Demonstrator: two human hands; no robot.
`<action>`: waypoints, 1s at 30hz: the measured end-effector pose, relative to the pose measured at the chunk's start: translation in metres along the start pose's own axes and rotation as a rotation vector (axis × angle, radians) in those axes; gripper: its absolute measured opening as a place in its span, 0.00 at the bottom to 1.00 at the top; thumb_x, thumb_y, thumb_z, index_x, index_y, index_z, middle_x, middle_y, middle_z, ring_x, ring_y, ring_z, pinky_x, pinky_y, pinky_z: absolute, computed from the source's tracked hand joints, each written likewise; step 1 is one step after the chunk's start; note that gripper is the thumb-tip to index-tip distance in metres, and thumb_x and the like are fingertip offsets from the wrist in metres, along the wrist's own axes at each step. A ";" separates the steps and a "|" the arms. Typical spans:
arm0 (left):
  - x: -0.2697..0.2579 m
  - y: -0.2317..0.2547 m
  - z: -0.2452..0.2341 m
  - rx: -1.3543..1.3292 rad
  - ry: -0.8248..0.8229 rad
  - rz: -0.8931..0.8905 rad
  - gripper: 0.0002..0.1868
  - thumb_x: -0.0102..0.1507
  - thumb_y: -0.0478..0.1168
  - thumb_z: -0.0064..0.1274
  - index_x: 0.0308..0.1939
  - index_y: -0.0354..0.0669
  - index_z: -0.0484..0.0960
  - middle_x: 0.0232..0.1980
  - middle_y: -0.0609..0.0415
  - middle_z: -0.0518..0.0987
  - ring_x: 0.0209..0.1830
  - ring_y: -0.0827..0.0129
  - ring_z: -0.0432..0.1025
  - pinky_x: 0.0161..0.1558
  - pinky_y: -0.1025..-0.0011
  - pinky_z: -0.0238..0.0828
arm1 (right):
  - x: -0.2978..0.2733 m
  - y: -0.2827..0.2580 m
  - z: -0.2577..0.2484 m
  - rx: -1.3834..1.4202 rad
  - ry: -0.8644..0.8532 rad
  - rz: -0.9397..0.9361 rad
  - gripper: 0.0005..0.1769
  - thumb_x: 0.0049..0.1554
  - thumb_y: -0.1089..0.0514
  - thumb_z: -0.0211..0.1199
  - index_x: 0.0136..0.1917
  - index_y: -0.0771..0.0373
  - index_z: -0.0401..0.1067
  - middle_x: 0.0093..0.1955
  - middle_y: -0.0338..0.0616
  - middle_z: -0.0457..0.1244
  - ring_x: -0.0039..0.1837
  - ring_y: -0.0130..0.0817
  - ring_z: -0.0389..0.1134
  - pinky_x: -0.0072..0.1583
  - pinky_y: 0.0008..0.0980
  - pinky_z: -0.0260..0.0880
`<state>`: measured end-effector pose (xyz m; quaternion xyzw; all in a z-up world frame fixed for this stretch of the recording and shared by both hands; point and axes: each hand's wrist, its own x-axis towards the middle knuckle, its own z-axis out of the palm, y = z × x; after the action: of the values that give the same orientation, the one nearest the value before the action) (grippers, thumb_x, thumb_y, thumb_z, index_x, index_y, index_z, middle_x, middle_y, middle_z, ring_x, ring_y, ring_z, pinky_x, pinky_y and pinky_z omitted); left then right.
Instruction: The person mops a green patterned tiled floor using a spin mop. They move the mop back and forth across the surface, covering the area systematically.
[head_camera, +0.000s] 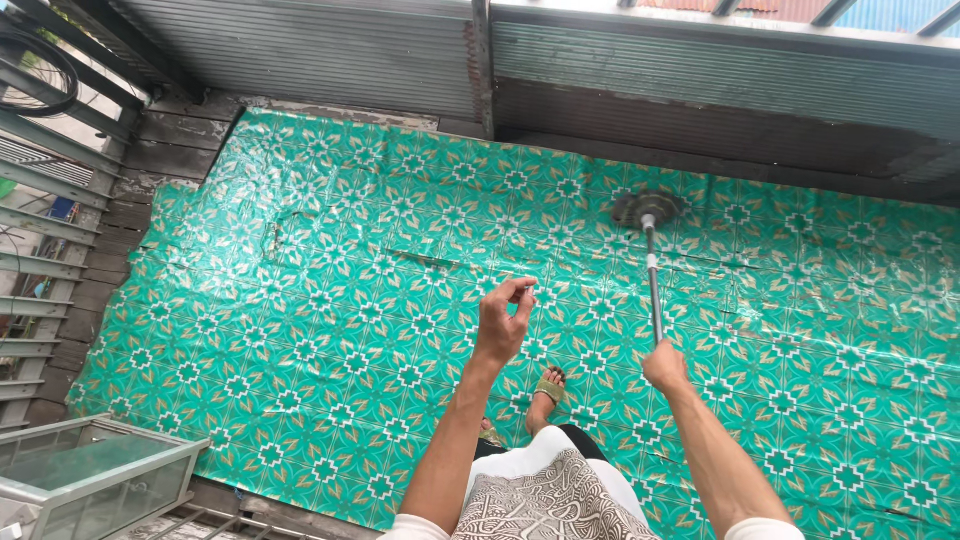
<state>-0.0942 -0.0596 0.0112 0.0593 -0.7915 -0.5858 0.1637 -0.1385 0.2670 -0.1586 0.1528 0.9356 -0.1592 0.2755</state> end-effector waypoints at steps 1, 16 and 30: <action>0.003 0.001 0.005 0.008 -0.004 0.014 0.11 0.66 0.33 0.53 0.51 0.38 0.84 0.39 0.49 0.85 0.36 0.65 0.81 0.41 0.68 0.78 | 0.003 -0.004 0.005 0.053 -0.002 0.008 0.23 0.57 0.55 0.61 0.63 0.70 0.70 0.56 0.69 0.69 0.60 0.63 0.72 0.61 0.55 0.72; 0.018 0.011 0.002 0.076 -0.060 0.104 0.13 0.64 0.31 0.52 0.52 0.38 0.82 0.59 0.43 0.81 0.59 0.49 0.76 0.60 0.59 0.73 | 0.002 -0.107 0.083 0.291 -0.033 -0.112 0.20 0.59 0.54 0.63 0.56 0.73 0.66 0.37 0.61 0.70 0.39 0.52 0.75 0.42 0.48 0.75; 0.013 -0.047 -0.171 0.097 0.191 0.003 0.11 0.66 0.32 0.52 0.52 0.37 0.83 0.49 0.44 0.84 0.50 0.53 0.80 0.52 0.63 0.76 | -0.100 -0.289 0.132 0.021 -0.255 -0.497 0.27 0.57 0.57 0.59 0.67 0.71 0.63 0.44 0.68 0.69 0.45 0.59 0.75 0.48 0.53 0.75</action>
<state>-0.0544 -0.2330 0.0139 0.1215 -0.7998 -0.5381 0.2364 -0.1048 -0.0638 -0.1455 -0.0998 0.9005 -0.2495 0.3420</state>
